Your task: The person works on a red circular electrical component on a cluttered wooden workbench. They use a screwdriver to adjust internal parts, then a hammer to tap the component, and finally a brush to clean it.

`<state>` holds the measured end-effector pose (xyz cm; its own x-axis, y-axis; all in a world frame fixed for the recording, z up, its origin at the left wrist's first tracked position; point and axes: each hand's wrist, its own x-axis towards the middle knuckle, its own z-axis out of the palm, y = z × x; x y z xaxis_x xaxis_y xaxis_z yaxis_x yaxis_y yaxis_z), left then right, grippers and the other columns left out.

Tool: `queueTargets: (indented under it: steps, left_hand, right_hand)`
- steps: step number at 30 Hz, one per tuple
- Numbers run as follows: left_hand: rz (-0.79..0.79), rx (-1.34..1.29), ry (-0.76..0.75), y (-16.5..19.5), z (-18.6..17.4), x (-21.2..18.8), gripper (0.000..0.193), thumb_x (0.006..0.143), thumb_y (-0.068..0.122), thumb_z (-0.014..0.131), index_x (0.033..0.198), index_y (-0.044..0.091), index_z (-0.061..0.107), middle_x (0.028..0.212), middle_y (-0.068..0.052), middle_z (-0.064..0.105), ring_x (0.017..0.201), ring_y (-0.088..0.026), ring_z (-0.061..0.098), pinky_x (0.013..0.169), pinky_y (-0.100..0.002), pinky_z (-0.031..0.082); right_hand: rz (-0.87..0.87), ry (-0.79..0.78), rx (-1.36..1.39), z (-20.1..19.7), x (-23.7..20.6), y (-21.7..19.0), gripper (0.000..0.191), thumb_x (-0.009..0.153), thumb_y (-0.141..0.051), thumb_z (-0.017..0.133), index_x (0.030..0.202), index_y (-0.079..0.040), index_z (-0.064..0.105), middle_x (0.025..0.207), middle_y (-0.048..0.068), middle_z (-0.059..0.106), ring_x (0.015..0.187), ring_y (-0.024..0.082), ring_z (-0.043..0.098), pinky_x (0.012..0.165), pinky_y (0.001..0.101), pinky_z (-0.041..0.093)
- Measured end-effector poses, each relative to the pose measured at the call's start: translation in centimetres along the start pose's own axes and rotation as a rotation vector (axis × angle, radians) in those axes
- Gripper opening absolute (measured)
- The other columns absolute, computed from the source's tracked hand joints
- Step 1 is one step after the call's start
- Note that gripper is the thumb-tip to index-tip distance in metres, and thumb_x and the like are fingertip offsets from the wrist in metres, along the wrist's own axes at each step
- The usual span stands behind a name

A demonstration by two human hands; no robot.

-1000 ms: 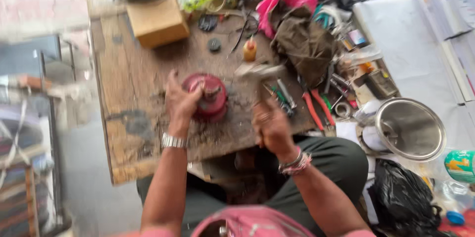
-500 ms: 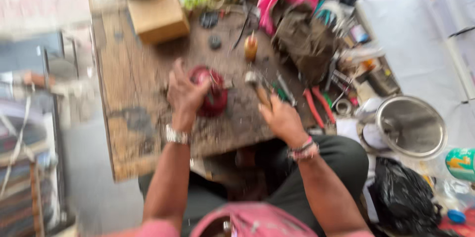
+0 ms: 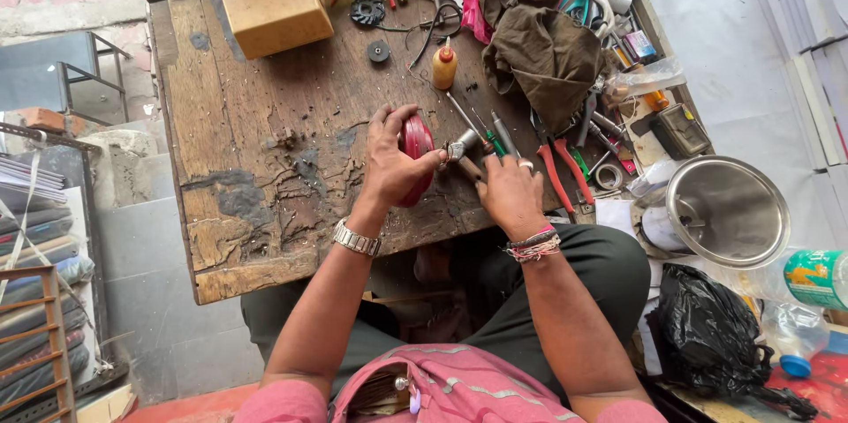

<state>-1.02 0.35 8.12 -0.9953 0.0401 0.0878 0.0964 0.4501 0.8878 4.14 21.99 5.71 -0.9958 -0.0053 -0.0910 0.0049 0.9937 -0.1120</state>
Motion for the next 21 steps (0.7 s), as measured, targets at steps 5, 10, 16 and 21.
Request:
queueTargets:
  steps: [5, 10, 16, 21]
  left_hand:
    - [0.0, 0.006, 0.002, -1.3, -0.4, 0.2, 0.083, 0.066, 0.04, 0.092, 0.137, 0.014, 0.059, 0.147, -0.022, 0.047, 0.137, -0.038, 0.05, 0.114, -0.045, 0.045]
    - [-0.162, -0.217, 0.056, -2.5, -2.2, 1.2, 0.084, 0.072, 0.045, 0.085, 0.139, 0.007, 0.053, 0.132, -0.018, 0.056, 0.119, -0.027, 0.062, 0.098, -0.039, 0.058]
    - [-0.375, -0.606, 0.058, -3.6, -4.4, 3.6, 0.078, 0.084, 0.047, 0.073, 0.141, 0.007, 0.04, 0.113, -0.019, 0.065, 0.09, -0.026, 0.072, 0.078, -0.04, 0.063]
    - [-0.564, -0.584, -0.007, -3.0, -4.8, 6.0, 0.072, 0.088, 0.05, 0.066, 0.138, 0.007, 0.037, 0.098, -0.02, 0.066, 0.069, -0.025, 0.072, 0.061, -0.04, 0.063]
  right_hand:
    - [-0.053, 0.114, 0.144, -1.5, -0.3, -1.0, 0.043, 0.082, -0.032, 0.08, 0.119, -0.015, 0.066, 0.112, 0.01, 0.065, 0.109, 0.034, 0.062, 0.088, 0.0524, 0.05]
    - [-0.282, 0.198, 0.418, -1.9, -0.7, -3.3, 0.045, 0.083, -0.025, 0.082, 0.122, -0.008, 0.066, 0.114, 0.013, 0.064, 0.106, 0.033, 0.064, 0.091, 0.0443, 0.052]
    - [-0.424, 0.112, 0.82, -0.1, -1.1, -7.9, 0.048, 0.085, -0.017, 0.081, 0.126, -0.003, 0.062, 0.114, 0.014, 0.067, 0.099, 0.028, 0.07, 0.086, 0.038, 0.057]
    - [-0.395, 0.179, 0.888, 1.2, -0.1, -9.1, 0.045, 0.088, -0.01, 0.079, 0.128, -0.001, 0.061, 0.119, 0.014, 0.068, 0.102, 0.026, 0.072, 0.089, 0.035, 0.059]
